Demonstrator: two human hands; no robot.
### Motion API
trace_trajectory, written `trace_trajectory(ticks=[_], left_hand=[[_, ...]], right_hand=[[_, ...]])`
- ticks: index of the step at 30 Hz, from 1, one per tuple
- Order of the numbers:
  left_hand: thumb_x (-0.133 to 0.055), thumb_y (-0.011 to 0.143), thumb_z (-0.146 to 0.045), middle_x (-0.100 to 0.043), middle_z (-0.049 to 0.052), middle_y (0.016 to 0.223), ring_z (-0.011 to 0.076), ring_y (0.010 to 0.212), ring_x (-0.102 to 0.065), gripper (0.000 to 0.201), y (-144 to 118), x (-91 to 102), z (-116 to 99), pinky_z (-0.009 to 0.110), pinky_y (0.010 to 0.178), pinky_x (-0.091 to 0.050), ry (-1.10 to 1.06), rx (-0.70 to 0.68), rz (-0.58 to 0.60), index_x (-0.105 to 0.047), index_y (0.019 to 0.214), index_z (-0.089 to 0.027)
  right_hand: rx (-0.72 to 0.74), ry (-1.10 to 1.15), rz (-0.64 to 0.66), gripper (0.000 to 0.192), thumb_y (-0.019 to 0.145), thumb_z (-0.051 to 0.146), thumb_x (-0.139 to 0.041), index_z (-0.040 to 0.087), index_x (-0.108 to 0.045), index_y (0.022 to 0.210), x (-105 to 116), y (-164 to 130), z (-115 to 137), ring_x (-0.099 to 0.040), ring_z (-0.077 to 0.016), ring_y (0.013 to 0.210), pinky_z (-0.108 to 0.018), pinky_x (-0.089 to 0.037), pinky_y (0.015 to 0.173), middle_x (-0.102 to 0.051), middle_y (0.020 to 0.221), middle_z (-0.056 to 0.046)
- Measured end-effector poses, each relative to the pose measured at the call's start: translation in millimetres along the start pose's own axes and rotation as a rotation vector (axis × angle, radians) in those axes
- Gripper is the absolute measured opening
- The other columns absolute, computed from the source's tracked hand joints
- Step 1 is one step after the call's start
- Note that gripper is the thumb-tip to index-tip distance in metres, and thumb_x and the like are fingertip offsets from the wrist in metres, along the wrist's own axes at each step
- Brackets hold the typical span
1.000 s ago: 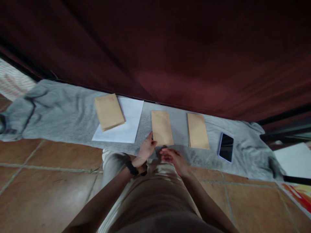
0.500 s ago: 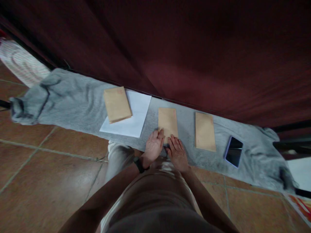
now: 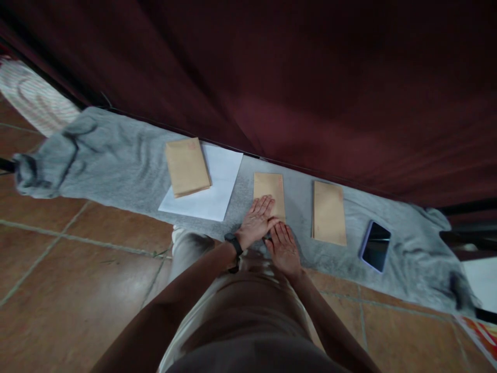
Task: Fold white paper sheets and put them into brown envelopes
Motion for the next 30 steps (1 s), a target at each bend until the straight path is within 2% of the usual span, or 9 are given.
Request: trace_trajectory(ticks=[6, 9, 12, 16, 21, 25, 30], left_hand=[[-0.038, 0.107, -0.051, -0.026, 0.015, 0.171, 0.0271, 0.161, -0.018, 0.069, 7.7, -0.1, 14.4, 0.048, 0.131, -0.016, 0.029, 0.057, 0.021, -0.032, 0.162, -0.011], [-0.036, 0.107, -0.050, -0.025, 0.015, 0.171, 0.0287, 0.161, -0.017, 0.066, 13.6, 1.3, 22.8, 0.051, 0.131, -0.014, 0.048, 0.086, 0.029, -0.033, 0.162, -0.014], [-0.032, 0.108, -0.050, -0.025, 0.016, 0.171, 0.0300, 0.161, -0.017, 0.066, 24.8, 4.1, 27.9, 0.053, 0.131, -0.012, 0.064, 0.102, 0.044, -0.033, 0.162, -0.012], [-0.027, 0.109, -0.045, -0.029, 0.012, 0.171, 0.0273, 0.160, -0.020, 0.063, 44.4, 3.1, 20.2, 0.047, 0.132, -0.013, 0.038, 0.027, 0.081, -0.035, 0.161, -0.012], [-0.028, 0.109, -0.041, -0.032, 0.006, 0.170, 0.0261, 0.159, -0.022, 0.058, 67.4, -5.0, 5.0, 0.050, 0.131, -0.012, 0.004, -0.120, 0.116, -0.039, 0.160, -0.018], [-0.029, 0.108, -0.041, -0.033, 0.009, 0.169, 0.0239, 0.158, -0.026, 0.058, 86.1, -5.4, 10.8, 0.048, 0.131, -0.014, 0.009, -0.103, 0.098, -0.039, 0.160, -0.016], [-0.033, 0.107, -0.044, -0.031, 0.012, 0.170, 0.0254, 0.159, -0.025, 0.063, 103.2, -3.7, 23.3, 0.047, 0.131, -0.016, 0.026, -0.064, 0.091, -0.037, 0.160, -0.010]], right_hand=[[0.019, 0.020, 0.015, 0.056, 0.108, 0.032, -0.044, 0.010, -0.039, 0.159, 2.3, 1.1, 0.2, -0.033, -0.0304, 0.155, -0.052, -0.031, 0.126, -0.038, 0.166, -0.017], [0.005, 0.034, 0.010, 0.057, 0.108, 0.032, -0.045, 0.011, -0.037, 0.161, 2.0, 1.2, -0.9, -0.032, -0.0301, 0.156, -0.052, -0.031, 0.126, -0.039, 0.166, -0.016], [0.001, 0.030, 0.002, 0.057, 0.108, 0.032, -0.044, 0.011, -0.037, 0.160, 1.9, 1.6, -0.6, -0.033, -0.0302, 0.156, -0.052, -0.032, 0.126, -0.040, 0.165, -0.017], [-0.001, 0.018, 0.002, 0.057, 0.107, 0.032, -0.045, 0.011, -0.038, 0.160, 5.6, 3.6, 2.1, -0.035, -0.0301, 0.154, -0.051, -0.032, 0.126, -0.042, 0.164, -0.016], [-0.002, 0.016, -0.003, 0.059, 0.107, 0.030, -0.045, 0.010, -0.035, 0.161, 10.0, 5.2, 5.4, -0.036, -0.0298, 0.154, -0.051, -0.033, 0.125, -0.042, 0.164, -0.018], [0.008, 0.002, -0.016, 0.058, 0.107, 0.030, -0.045, 0.009, -0.036, 0.161, 7.5, 4.2, 4.9, -0.035, -0.0297, 0.154, -0.051, -0.035, 0.124, -0.041, 0.164, -0.018], [0.016, -0.006, -0.033, 0.058, 0.107, 0.031, -0.046, 0.010, -0.036, 0.161, 3.8, 4.1, 3.7, -0.037, -0.0292, 0.154, -0.051, -0.035, 0.124, -0.044, 0.162, -0.018]])
Point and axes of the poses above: each hand's wrist, its own y-axis towards the middle knuckle, its own x-axis out of the back of the hand, z = x × y, the point moved 6 cm from there along y, towards the middle knuckle
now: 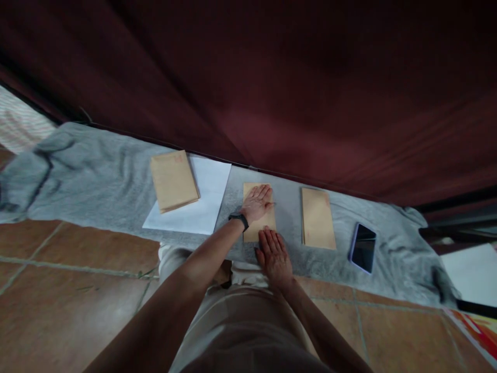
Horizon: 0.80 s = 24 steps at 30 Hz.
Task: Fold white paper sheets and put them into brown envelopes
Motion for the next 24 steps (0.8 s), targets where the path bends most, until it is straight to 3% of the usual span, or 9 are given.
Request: trace_trajectory(ticks=[5, 9, 14, 19, 21, 24], left_hand=[[-0.034, 0.106, -0.043, -0.033, 0.010, 0.169, 0.0263, 0.158, -0.026, 0.060, 0.2, -1.6, 1.3, 0.049, 0.131, -0.015, -0.006, 0.022, -0.006, -0.039, 0.159, -0.014], [-0.032, 0.107, -0.039, -0.036, 0.008, 0.168, 0.0249, 0.158, -0.026, 0.057, -18.2, -3.9, -9.2, 0.052, 0.130, -0.017, -0.027, -0.031, 0.000, -0.040, 0.160, -0.019], [-0.033, 0.108, -0.036, -0.039, 0.004, 0.167, 0.0241, 0.159, -0.023, 0.054, -71.4, -5.3, -27.4, 0.051, 0.131, -0.015, -0.044, -0.115, 0.047, -0.040, 0.159, -0.019], [-0.035, 0.109, -0.035, -0.040, 0.003, 0.166, 0.0226, 0.159, -0.025, 0.051, -141.9, -2.3, -43.6, 0.049, 0.131, -0.019, -0.069, -0.167, 0.000, -0.042, 0.158, -0.022], [-0.037, 0.108, -0.033, -0.041, 0.008, 0.165, 0.0230, 0.158, -0.028, 0.052, -163.3, -2.5, -44.2, 0.048, 0.130, -0.024, -0.069, -0.104, -0.046, -0.042, 0.157, -0.018], [-0.042, 0.106, -0.033, -0.036, 0.016, 0.167, 0.0281, 0.157, -0.029, 0.053, -182.8, -3.0, -37.0, 0.049, 0.126, -0.032, -0.060, 0.112, -0.158, -0.043, 0.156, -0.014]], right_hand=[[-0.017, 0.067, -0.005, 0.056, 0.106, 0.029, -0.046, 0.011, -0.040, 0.159, 3.6, 2.0, -0.9, -0.043, -0.0283, 0.150, -0.051, -0.038, 0.123, -0.048, 0.160, -0.018], [-0.023, 0.167, -0.032, 0.051, 0.104, 0.020, -0.043, 0.015, -0.048, 0.155, 9.3, -0.6, -5.3, -0.050, -0.0244, 0.145, -0.049, -0.038, 0.123, -0.058, 0.152, -0.014], [-0.042, 0.252, -0.064, 0.049, 0.099, 0.010, -0.041, 0.021, -0.062, 0.142, 8.4, -8.0, -14.1, -0.057, -0.0218, 0.136, -0.046, -0.043, 0.118, -0.066, 0.142, -0.009], [-0.203, 0.327, -0.142, 0.044, 0.099, 0.013, -0.040, 0.020, -0.066, 0.134, 8.9, -8.8, -30.2, -0.061, -0.0236, 0.126, -0.043, -0.050, 0.108, -0.070, 0.132, -0.010], [-0.271, 0.323, -0.176, 0.043, 0.100, 0.017, -0.042, 0.017, -0.062, 0.138, 9.6, -5.6, -37.0, -0.060, -0.0264, 0.125, -0.045, -0.051, 0.107, -0.068, 0.133, -0.014], [-0.346, 0.305, -0.198, 0.046, 0.099, 0.021, -0.045, 0.017, -0.057, 0.143, 6.2, 3.1, -46.2, -0.062, -0.0299, 0.117, -0.048, -0.053, 0.102, -0.067, 0.128, -0.016]])
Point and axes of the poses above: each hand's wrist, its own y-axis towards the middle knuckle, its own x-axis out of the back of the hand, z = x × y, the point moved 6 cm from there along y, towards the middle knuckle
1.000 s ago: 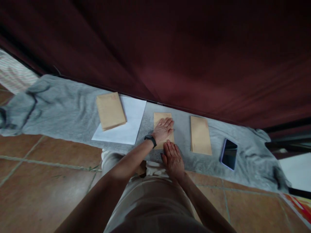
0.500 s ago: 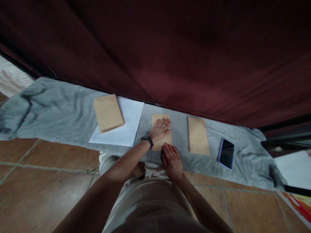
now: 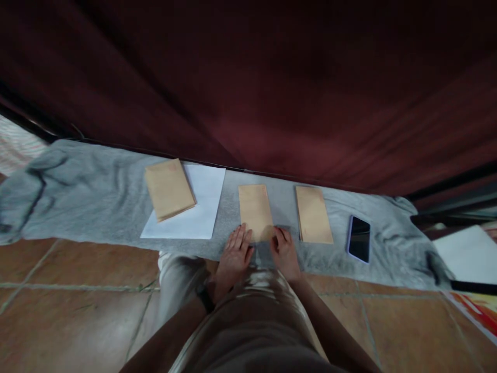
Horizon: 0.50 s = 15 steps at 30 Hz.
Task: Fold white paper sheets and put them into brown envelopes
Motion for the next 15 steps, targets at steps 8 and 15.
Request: trace_trajectory(ticks=[8, 15], left_hand=[[-0.042, 0.105, -0.032, -0.040, 0.022, 0.163, 0.0334, 0.155, -0.034, 0.053, -3.2, -2.9, -3.0, 0.056, 0.124, -0.034, -0.018, 0.108, -0.111, -0.046, 0.154, -0.011], [-0.044, 0.103, -0.035, -0.042, 0.019, 0.163, 0.0350, 0.154, -0.034, 0.057, -0.9, -7.4, 7.6, 0.060, 0.125, -0.030, -0.167, 0.079, -0.149, -0.044, 0.156, -0.016]], right_hand=[[-0.219, 0.229, 0.055, 0.026, 0.091, 0.028, -0.053, 0.024, -0.075, 0.104, -17.5, 23.4, -28.4, -0.070, -0.0205, 0.078, -0.035, -0.061, 0.074, -0.072, 0.087, -0.004], [-0.435, 0.734, 0.097, 0.031, 0.096, 0.037, -0.052, 0.028, -0.070, 0.120, -28.7, 7.8, -13.4, -0.068, -0.0161, 0.060, -0.029, -0.062, 0.053, -0.071, 0.079, 0.000]])
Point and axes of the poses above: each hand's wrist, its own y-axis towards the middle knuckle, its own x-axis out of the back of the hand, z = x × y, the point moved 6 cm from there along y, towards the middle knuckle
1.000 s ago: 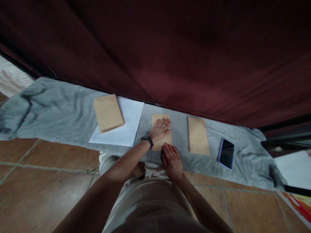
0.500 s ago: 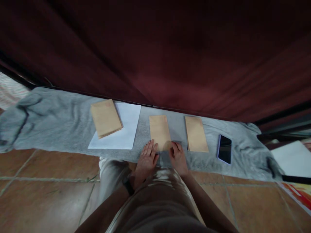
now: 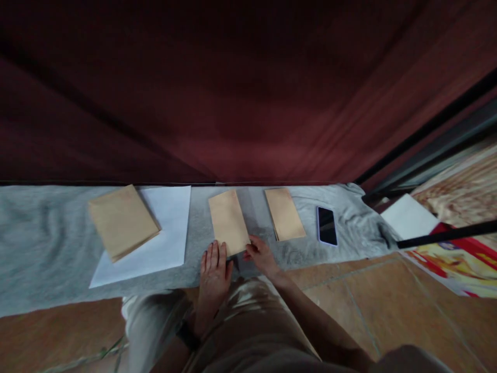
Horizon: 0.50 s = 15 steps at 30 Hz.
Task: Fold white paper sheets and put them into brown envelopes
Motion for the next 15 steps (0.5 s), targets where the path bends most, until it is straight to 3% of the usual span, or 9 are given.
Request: trace_trajectory(ticks=[4, 9, 15], left_hand=[[-0.045, 0.103, -0.038, -0.044, 0.016, 0.162, 0.0311, 0.151, -0.042, 0.059, 9.1, -4.2, 0.8, 0.055, 0.122, -0.038, -0.233, 0.058, 0.006, -0.039, 0.159, -0.020], [-0.041, 0.104, -0.040, -0.056, 0.009, 0.154, 0.0238, 0.137, -0.059, 0.056, 20.5, -23.3, -15.3, 0.045, 0.115, -0.050, -0.522, 0.204, 0.092, -0.041, 0.158, -0.026], [-0.049, 0.099, -0.035, -0.066, 0.009, 0.144, 0.0231, 0.122, -0.070, 0.050, 24.4, -36.9, -33.8, 0.041, 0.104, -0.059, -0.636, 0.207, 0.204, -0.053, 0.149, -0.026]], right_hand=[[-0.073, 0.213, -0.128, 0.031, 0.088, 0.048, -0.062, 0.024, -0.072, 0.104, 24.3, 3.2, 12.2, -0.067, -0.0174, 0.058, -0.031, -0.062, 0.053, -0.068, 0.069, 0.002], [-0.063, 0.383, -0.324, 0.039, 0.073, 0.055, -0.076, 0.021, -0.068, 0.090, 92.2, 7.6, 30.3, -0.064, -0.0147, 0.055, -0.028, -0.060, 0.052, -0.068, 0.067, 0.003], [-0.043, 0.451, -0.589, 0.044, 0.064, 0.056, -0.084, 0.022, -0.064, 0.083, 162.2, -0.1, 22.2, -0.061, -0.0132, 0.051, -0.029, -0.060, 0.054, -0.064, 0.061, 0.006]])
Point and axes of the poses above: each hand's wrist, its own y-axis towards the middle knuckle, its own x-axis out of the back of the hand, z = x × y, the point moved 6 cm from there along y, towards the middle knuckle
